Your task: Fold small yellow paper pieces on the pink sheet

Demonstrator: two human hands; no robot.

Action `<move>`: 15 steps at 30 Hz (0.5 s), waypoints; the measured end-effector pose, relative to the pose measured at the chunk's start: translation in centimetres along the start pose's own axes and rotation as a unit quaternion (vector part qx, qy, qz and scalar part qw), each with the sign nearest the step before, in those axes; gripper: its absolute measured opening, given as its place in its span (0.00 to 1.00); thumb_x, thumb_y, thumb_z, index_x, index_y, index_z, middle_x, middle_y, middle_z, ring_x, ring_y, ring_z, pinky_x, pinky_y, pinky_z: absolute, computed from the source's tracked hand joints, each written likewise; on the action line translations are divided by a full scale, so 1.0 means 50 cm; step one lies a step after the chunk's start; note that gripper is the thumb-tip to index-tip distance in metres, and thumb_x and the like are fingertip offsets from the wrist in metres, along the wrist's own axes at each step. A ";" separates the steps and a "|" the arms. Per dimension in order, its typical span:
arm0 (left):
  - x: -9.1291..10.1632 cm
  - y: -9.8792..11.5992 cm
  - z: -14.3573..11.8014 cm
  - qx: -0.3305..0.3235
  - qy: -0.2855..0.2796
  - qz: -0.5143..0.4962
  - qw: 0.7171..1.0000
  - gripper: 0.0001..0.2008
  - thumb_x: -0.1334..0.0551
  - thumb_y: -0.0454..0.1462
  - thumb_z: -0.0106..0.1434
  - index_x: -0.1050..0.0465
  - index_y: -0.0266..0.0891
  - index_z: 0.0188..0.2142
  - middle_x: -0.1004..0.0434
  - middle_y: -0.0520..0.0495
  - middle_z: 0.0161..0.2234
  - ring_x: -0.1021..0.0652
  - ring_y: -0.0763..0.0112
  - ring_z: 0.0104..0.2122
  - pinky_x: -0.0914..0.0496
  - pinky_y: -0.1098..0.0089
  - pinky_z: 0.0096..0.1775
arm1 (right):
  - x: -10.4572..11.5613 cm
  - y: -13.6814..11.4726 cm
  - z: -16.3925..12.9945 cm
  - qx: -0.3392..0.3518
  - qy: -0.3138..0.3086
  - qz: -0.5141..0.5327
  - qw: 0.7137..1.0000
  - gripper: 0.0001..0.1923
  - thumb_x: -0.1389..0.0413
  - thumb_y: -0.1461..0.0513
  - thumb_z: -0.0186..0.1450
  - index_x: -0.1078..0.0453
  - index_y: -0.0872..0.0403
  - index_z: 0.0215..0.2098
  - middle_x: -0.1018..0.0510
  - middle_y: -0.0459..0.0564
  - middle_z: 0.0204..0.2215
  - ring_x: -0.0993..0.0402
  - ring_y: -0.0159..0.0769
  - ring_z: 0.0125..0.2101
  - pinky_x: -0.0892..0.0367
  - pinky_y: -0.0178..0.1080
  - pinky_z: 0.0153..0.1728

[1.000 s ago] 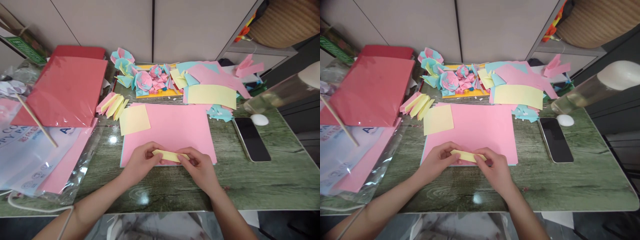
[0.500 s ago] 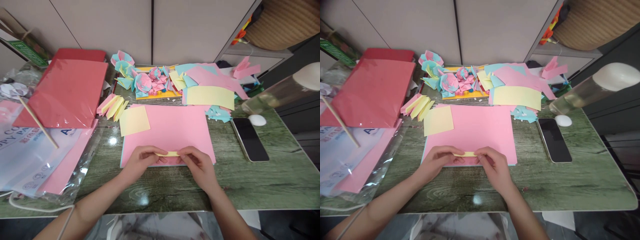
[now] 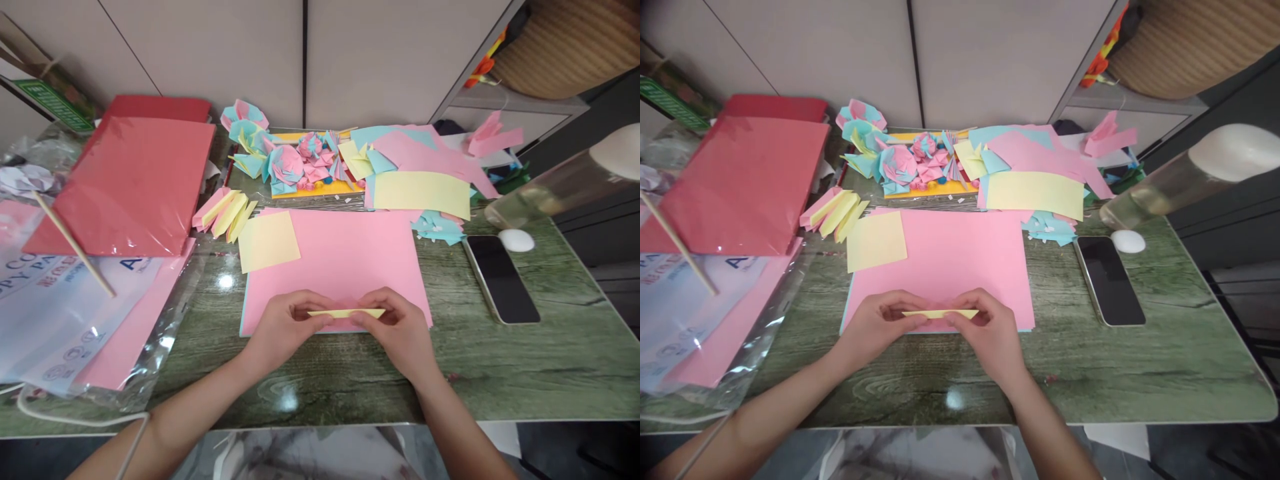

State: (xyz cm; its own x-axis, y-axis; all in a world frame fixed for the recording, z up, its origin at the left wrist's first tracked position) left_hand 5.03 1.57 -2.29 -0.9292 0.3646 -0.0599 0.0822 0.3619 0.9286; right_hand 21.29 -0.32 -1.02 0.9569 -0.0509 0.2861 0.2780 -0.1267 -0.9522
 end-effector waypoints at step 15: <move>0.007 -0.004 0.000 -0.001 0.026 0.035 0.999 0.06 0.34 0.37 0.51 0.24 0.41 0.31 0.22 0.51 0.28 0.25 0.72 0.29 0.32 0.74 0.31 | 0.021 0.031 0.002 -0.074 0.011 0.078 0.994 0.12 0.36 0.59 0.50 0.31 0.52 0.30 0.25 0.43 0.21 0.28 0.32 0.23 0.35 0.32 0.23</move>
State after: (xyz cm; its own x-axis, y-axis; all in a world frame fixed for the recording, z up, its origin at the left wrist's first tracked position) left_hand 4.68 1.64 -2.52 -0.9386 0.3441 0.0252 0.1475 0.3343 0.9308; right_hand 22.72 -0.48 -2.21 0.9848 -0.1026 0.1398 0.1091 -0.2600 -0.9594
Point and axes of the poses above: each hand's wrist, its own z-axis towards the middle knuckle, its own x-axis out of the back of the hand, y = z × x, the point moved 7 cm from there along z, towards the middle knuckle
